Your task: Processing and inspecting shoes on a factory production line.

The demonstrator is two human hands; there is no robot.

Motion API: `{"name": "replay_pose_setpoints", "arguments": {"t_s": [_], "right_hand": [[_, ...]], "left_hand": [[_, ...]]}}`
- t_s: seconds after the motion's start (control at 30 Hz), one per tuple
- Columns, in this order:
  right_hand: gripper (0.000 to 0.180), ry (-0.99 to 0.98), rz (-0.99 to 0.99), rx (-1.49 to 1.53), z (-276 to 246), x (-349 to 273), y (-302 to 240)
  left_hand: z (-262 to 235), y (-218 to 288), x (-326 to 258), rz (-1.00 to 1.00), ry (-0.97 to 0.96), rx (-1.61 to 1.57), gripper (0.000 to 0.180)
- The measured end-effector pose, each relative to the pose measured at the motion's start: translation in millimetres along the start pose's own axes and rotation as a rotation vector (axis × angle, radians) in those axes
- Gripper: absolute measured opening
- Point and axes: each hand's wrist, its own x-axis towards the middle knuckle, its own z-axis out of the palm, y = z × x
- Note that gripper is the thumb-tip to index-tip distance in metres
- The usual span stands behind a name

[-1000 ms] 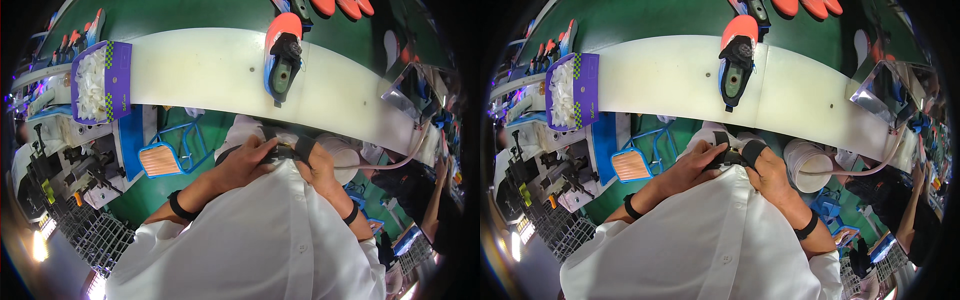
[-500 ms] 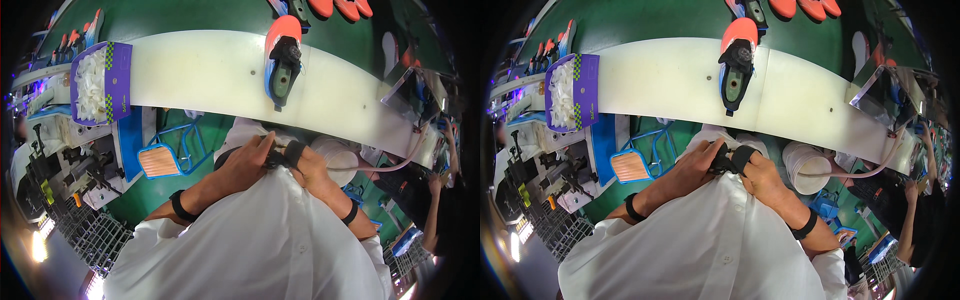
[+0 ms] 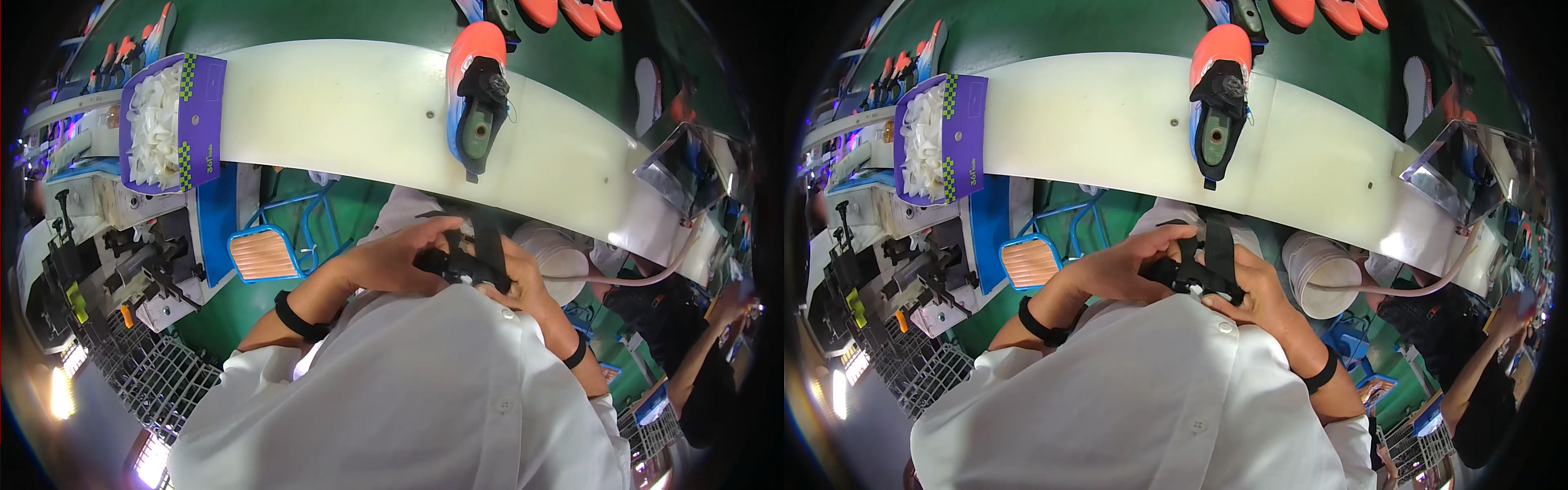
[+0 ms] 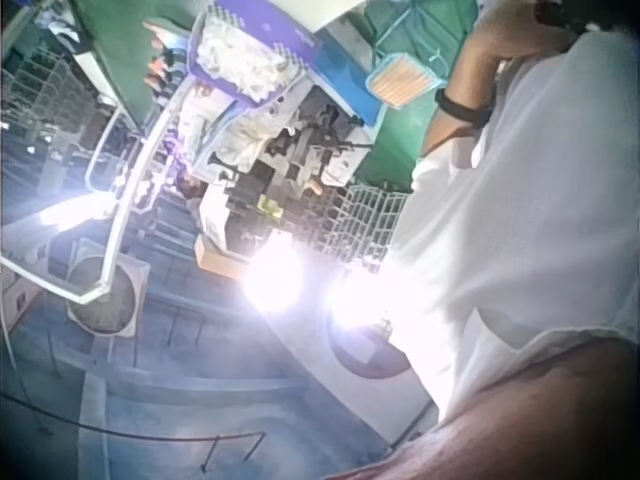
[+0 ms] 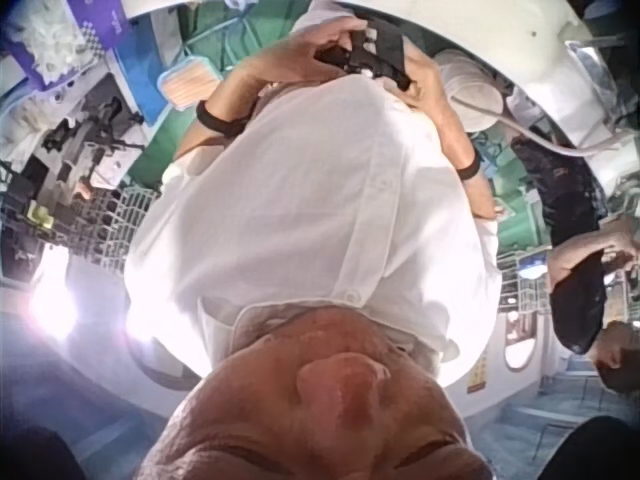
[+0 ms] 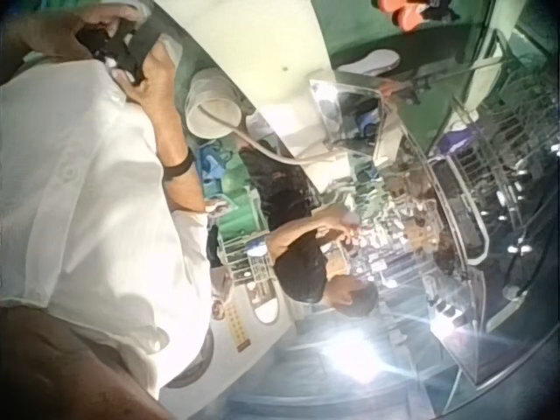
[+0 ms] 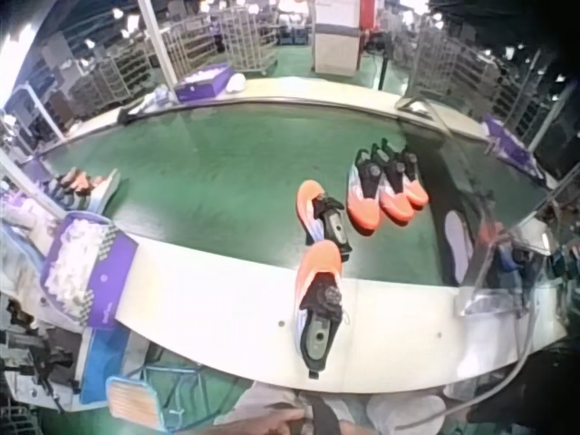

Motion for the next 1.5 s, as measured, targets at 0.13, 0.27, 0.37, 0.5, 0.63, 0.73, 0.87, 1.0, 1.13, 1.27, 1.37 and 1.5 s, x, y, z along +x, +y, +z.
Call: {"name": "replay_pose_setpoints", "arguments": {"t_s": [0.13,0.27,0.37,0.5,0.63,0.73,0.87,1.0,1.13,1.27,1.37,1.5], "right_hand": [[0.041,0.022,0.113,0.011,1.7,0.7,-4.4],[0.043,0.061,0.106,-0.044,6.0,-1.6,-2.1],[0.046,0.035,0.130,-0.082,7.8,2.2,-5.3],[0.045,0.034,0.112,-0.136,7.2,6.7,-8.6],[0.042,0.163,0.314,0.100,-1.2,-6.5,1.2],[0.041,0.108,0.251,0.081,0.1,1.5,-3.2],[0.042,0.012,0.287,0.068,-2.6,4.7,-6.9],[0.043,-0.036,0.195,-0.001,-2.0,6.6,-6.3],[0.042,-0.078,0.163,-0.020,-0.7,11.1,-12.3],[0.043,-0.114,0.129,-0.075,2.8,12.7,-10.4],[0.046,-0.133,0.145,-0.074,3.7,15.1,-12.3],[0.054,-0.142,0.130,-0.045,5.1,20.5,-9.1]], "left_hand": [[9.4,-8.3,-6.8,-0.010,0.146,-0.009,0.067],[18.0,-7.7,-13.1,0.127,0.391,0.269,0.054],[18.5,-7.8,-13.7,0.163,0.442,0.354,0.049],[15.1,-4.9,-13.3,0.169,0.458,0.419,0.047],[1.1,-18.4,-18.6,0.069,0.557,0.207,0.049],[5.1,-16.9,-10.4,0.274,0.478,0.319,0.049],[8.9,-14.5,-5.9,0.365,0.459,0.399,0.048],[11.5,-16.7,-2.6,0.380,0.456,0.517,0.050],[14.2,-15.2,-1.3,0.445,0.423,0.580,0.051],[12.9,-16.6,-0.8,0.425,0.401,0.588,0.052],[12.7,-8.6,0.1,0.369,0.367,0.552,0.052],[11.8,-13.2,4.6,0.459,0.383,0.553,0.049]]}}
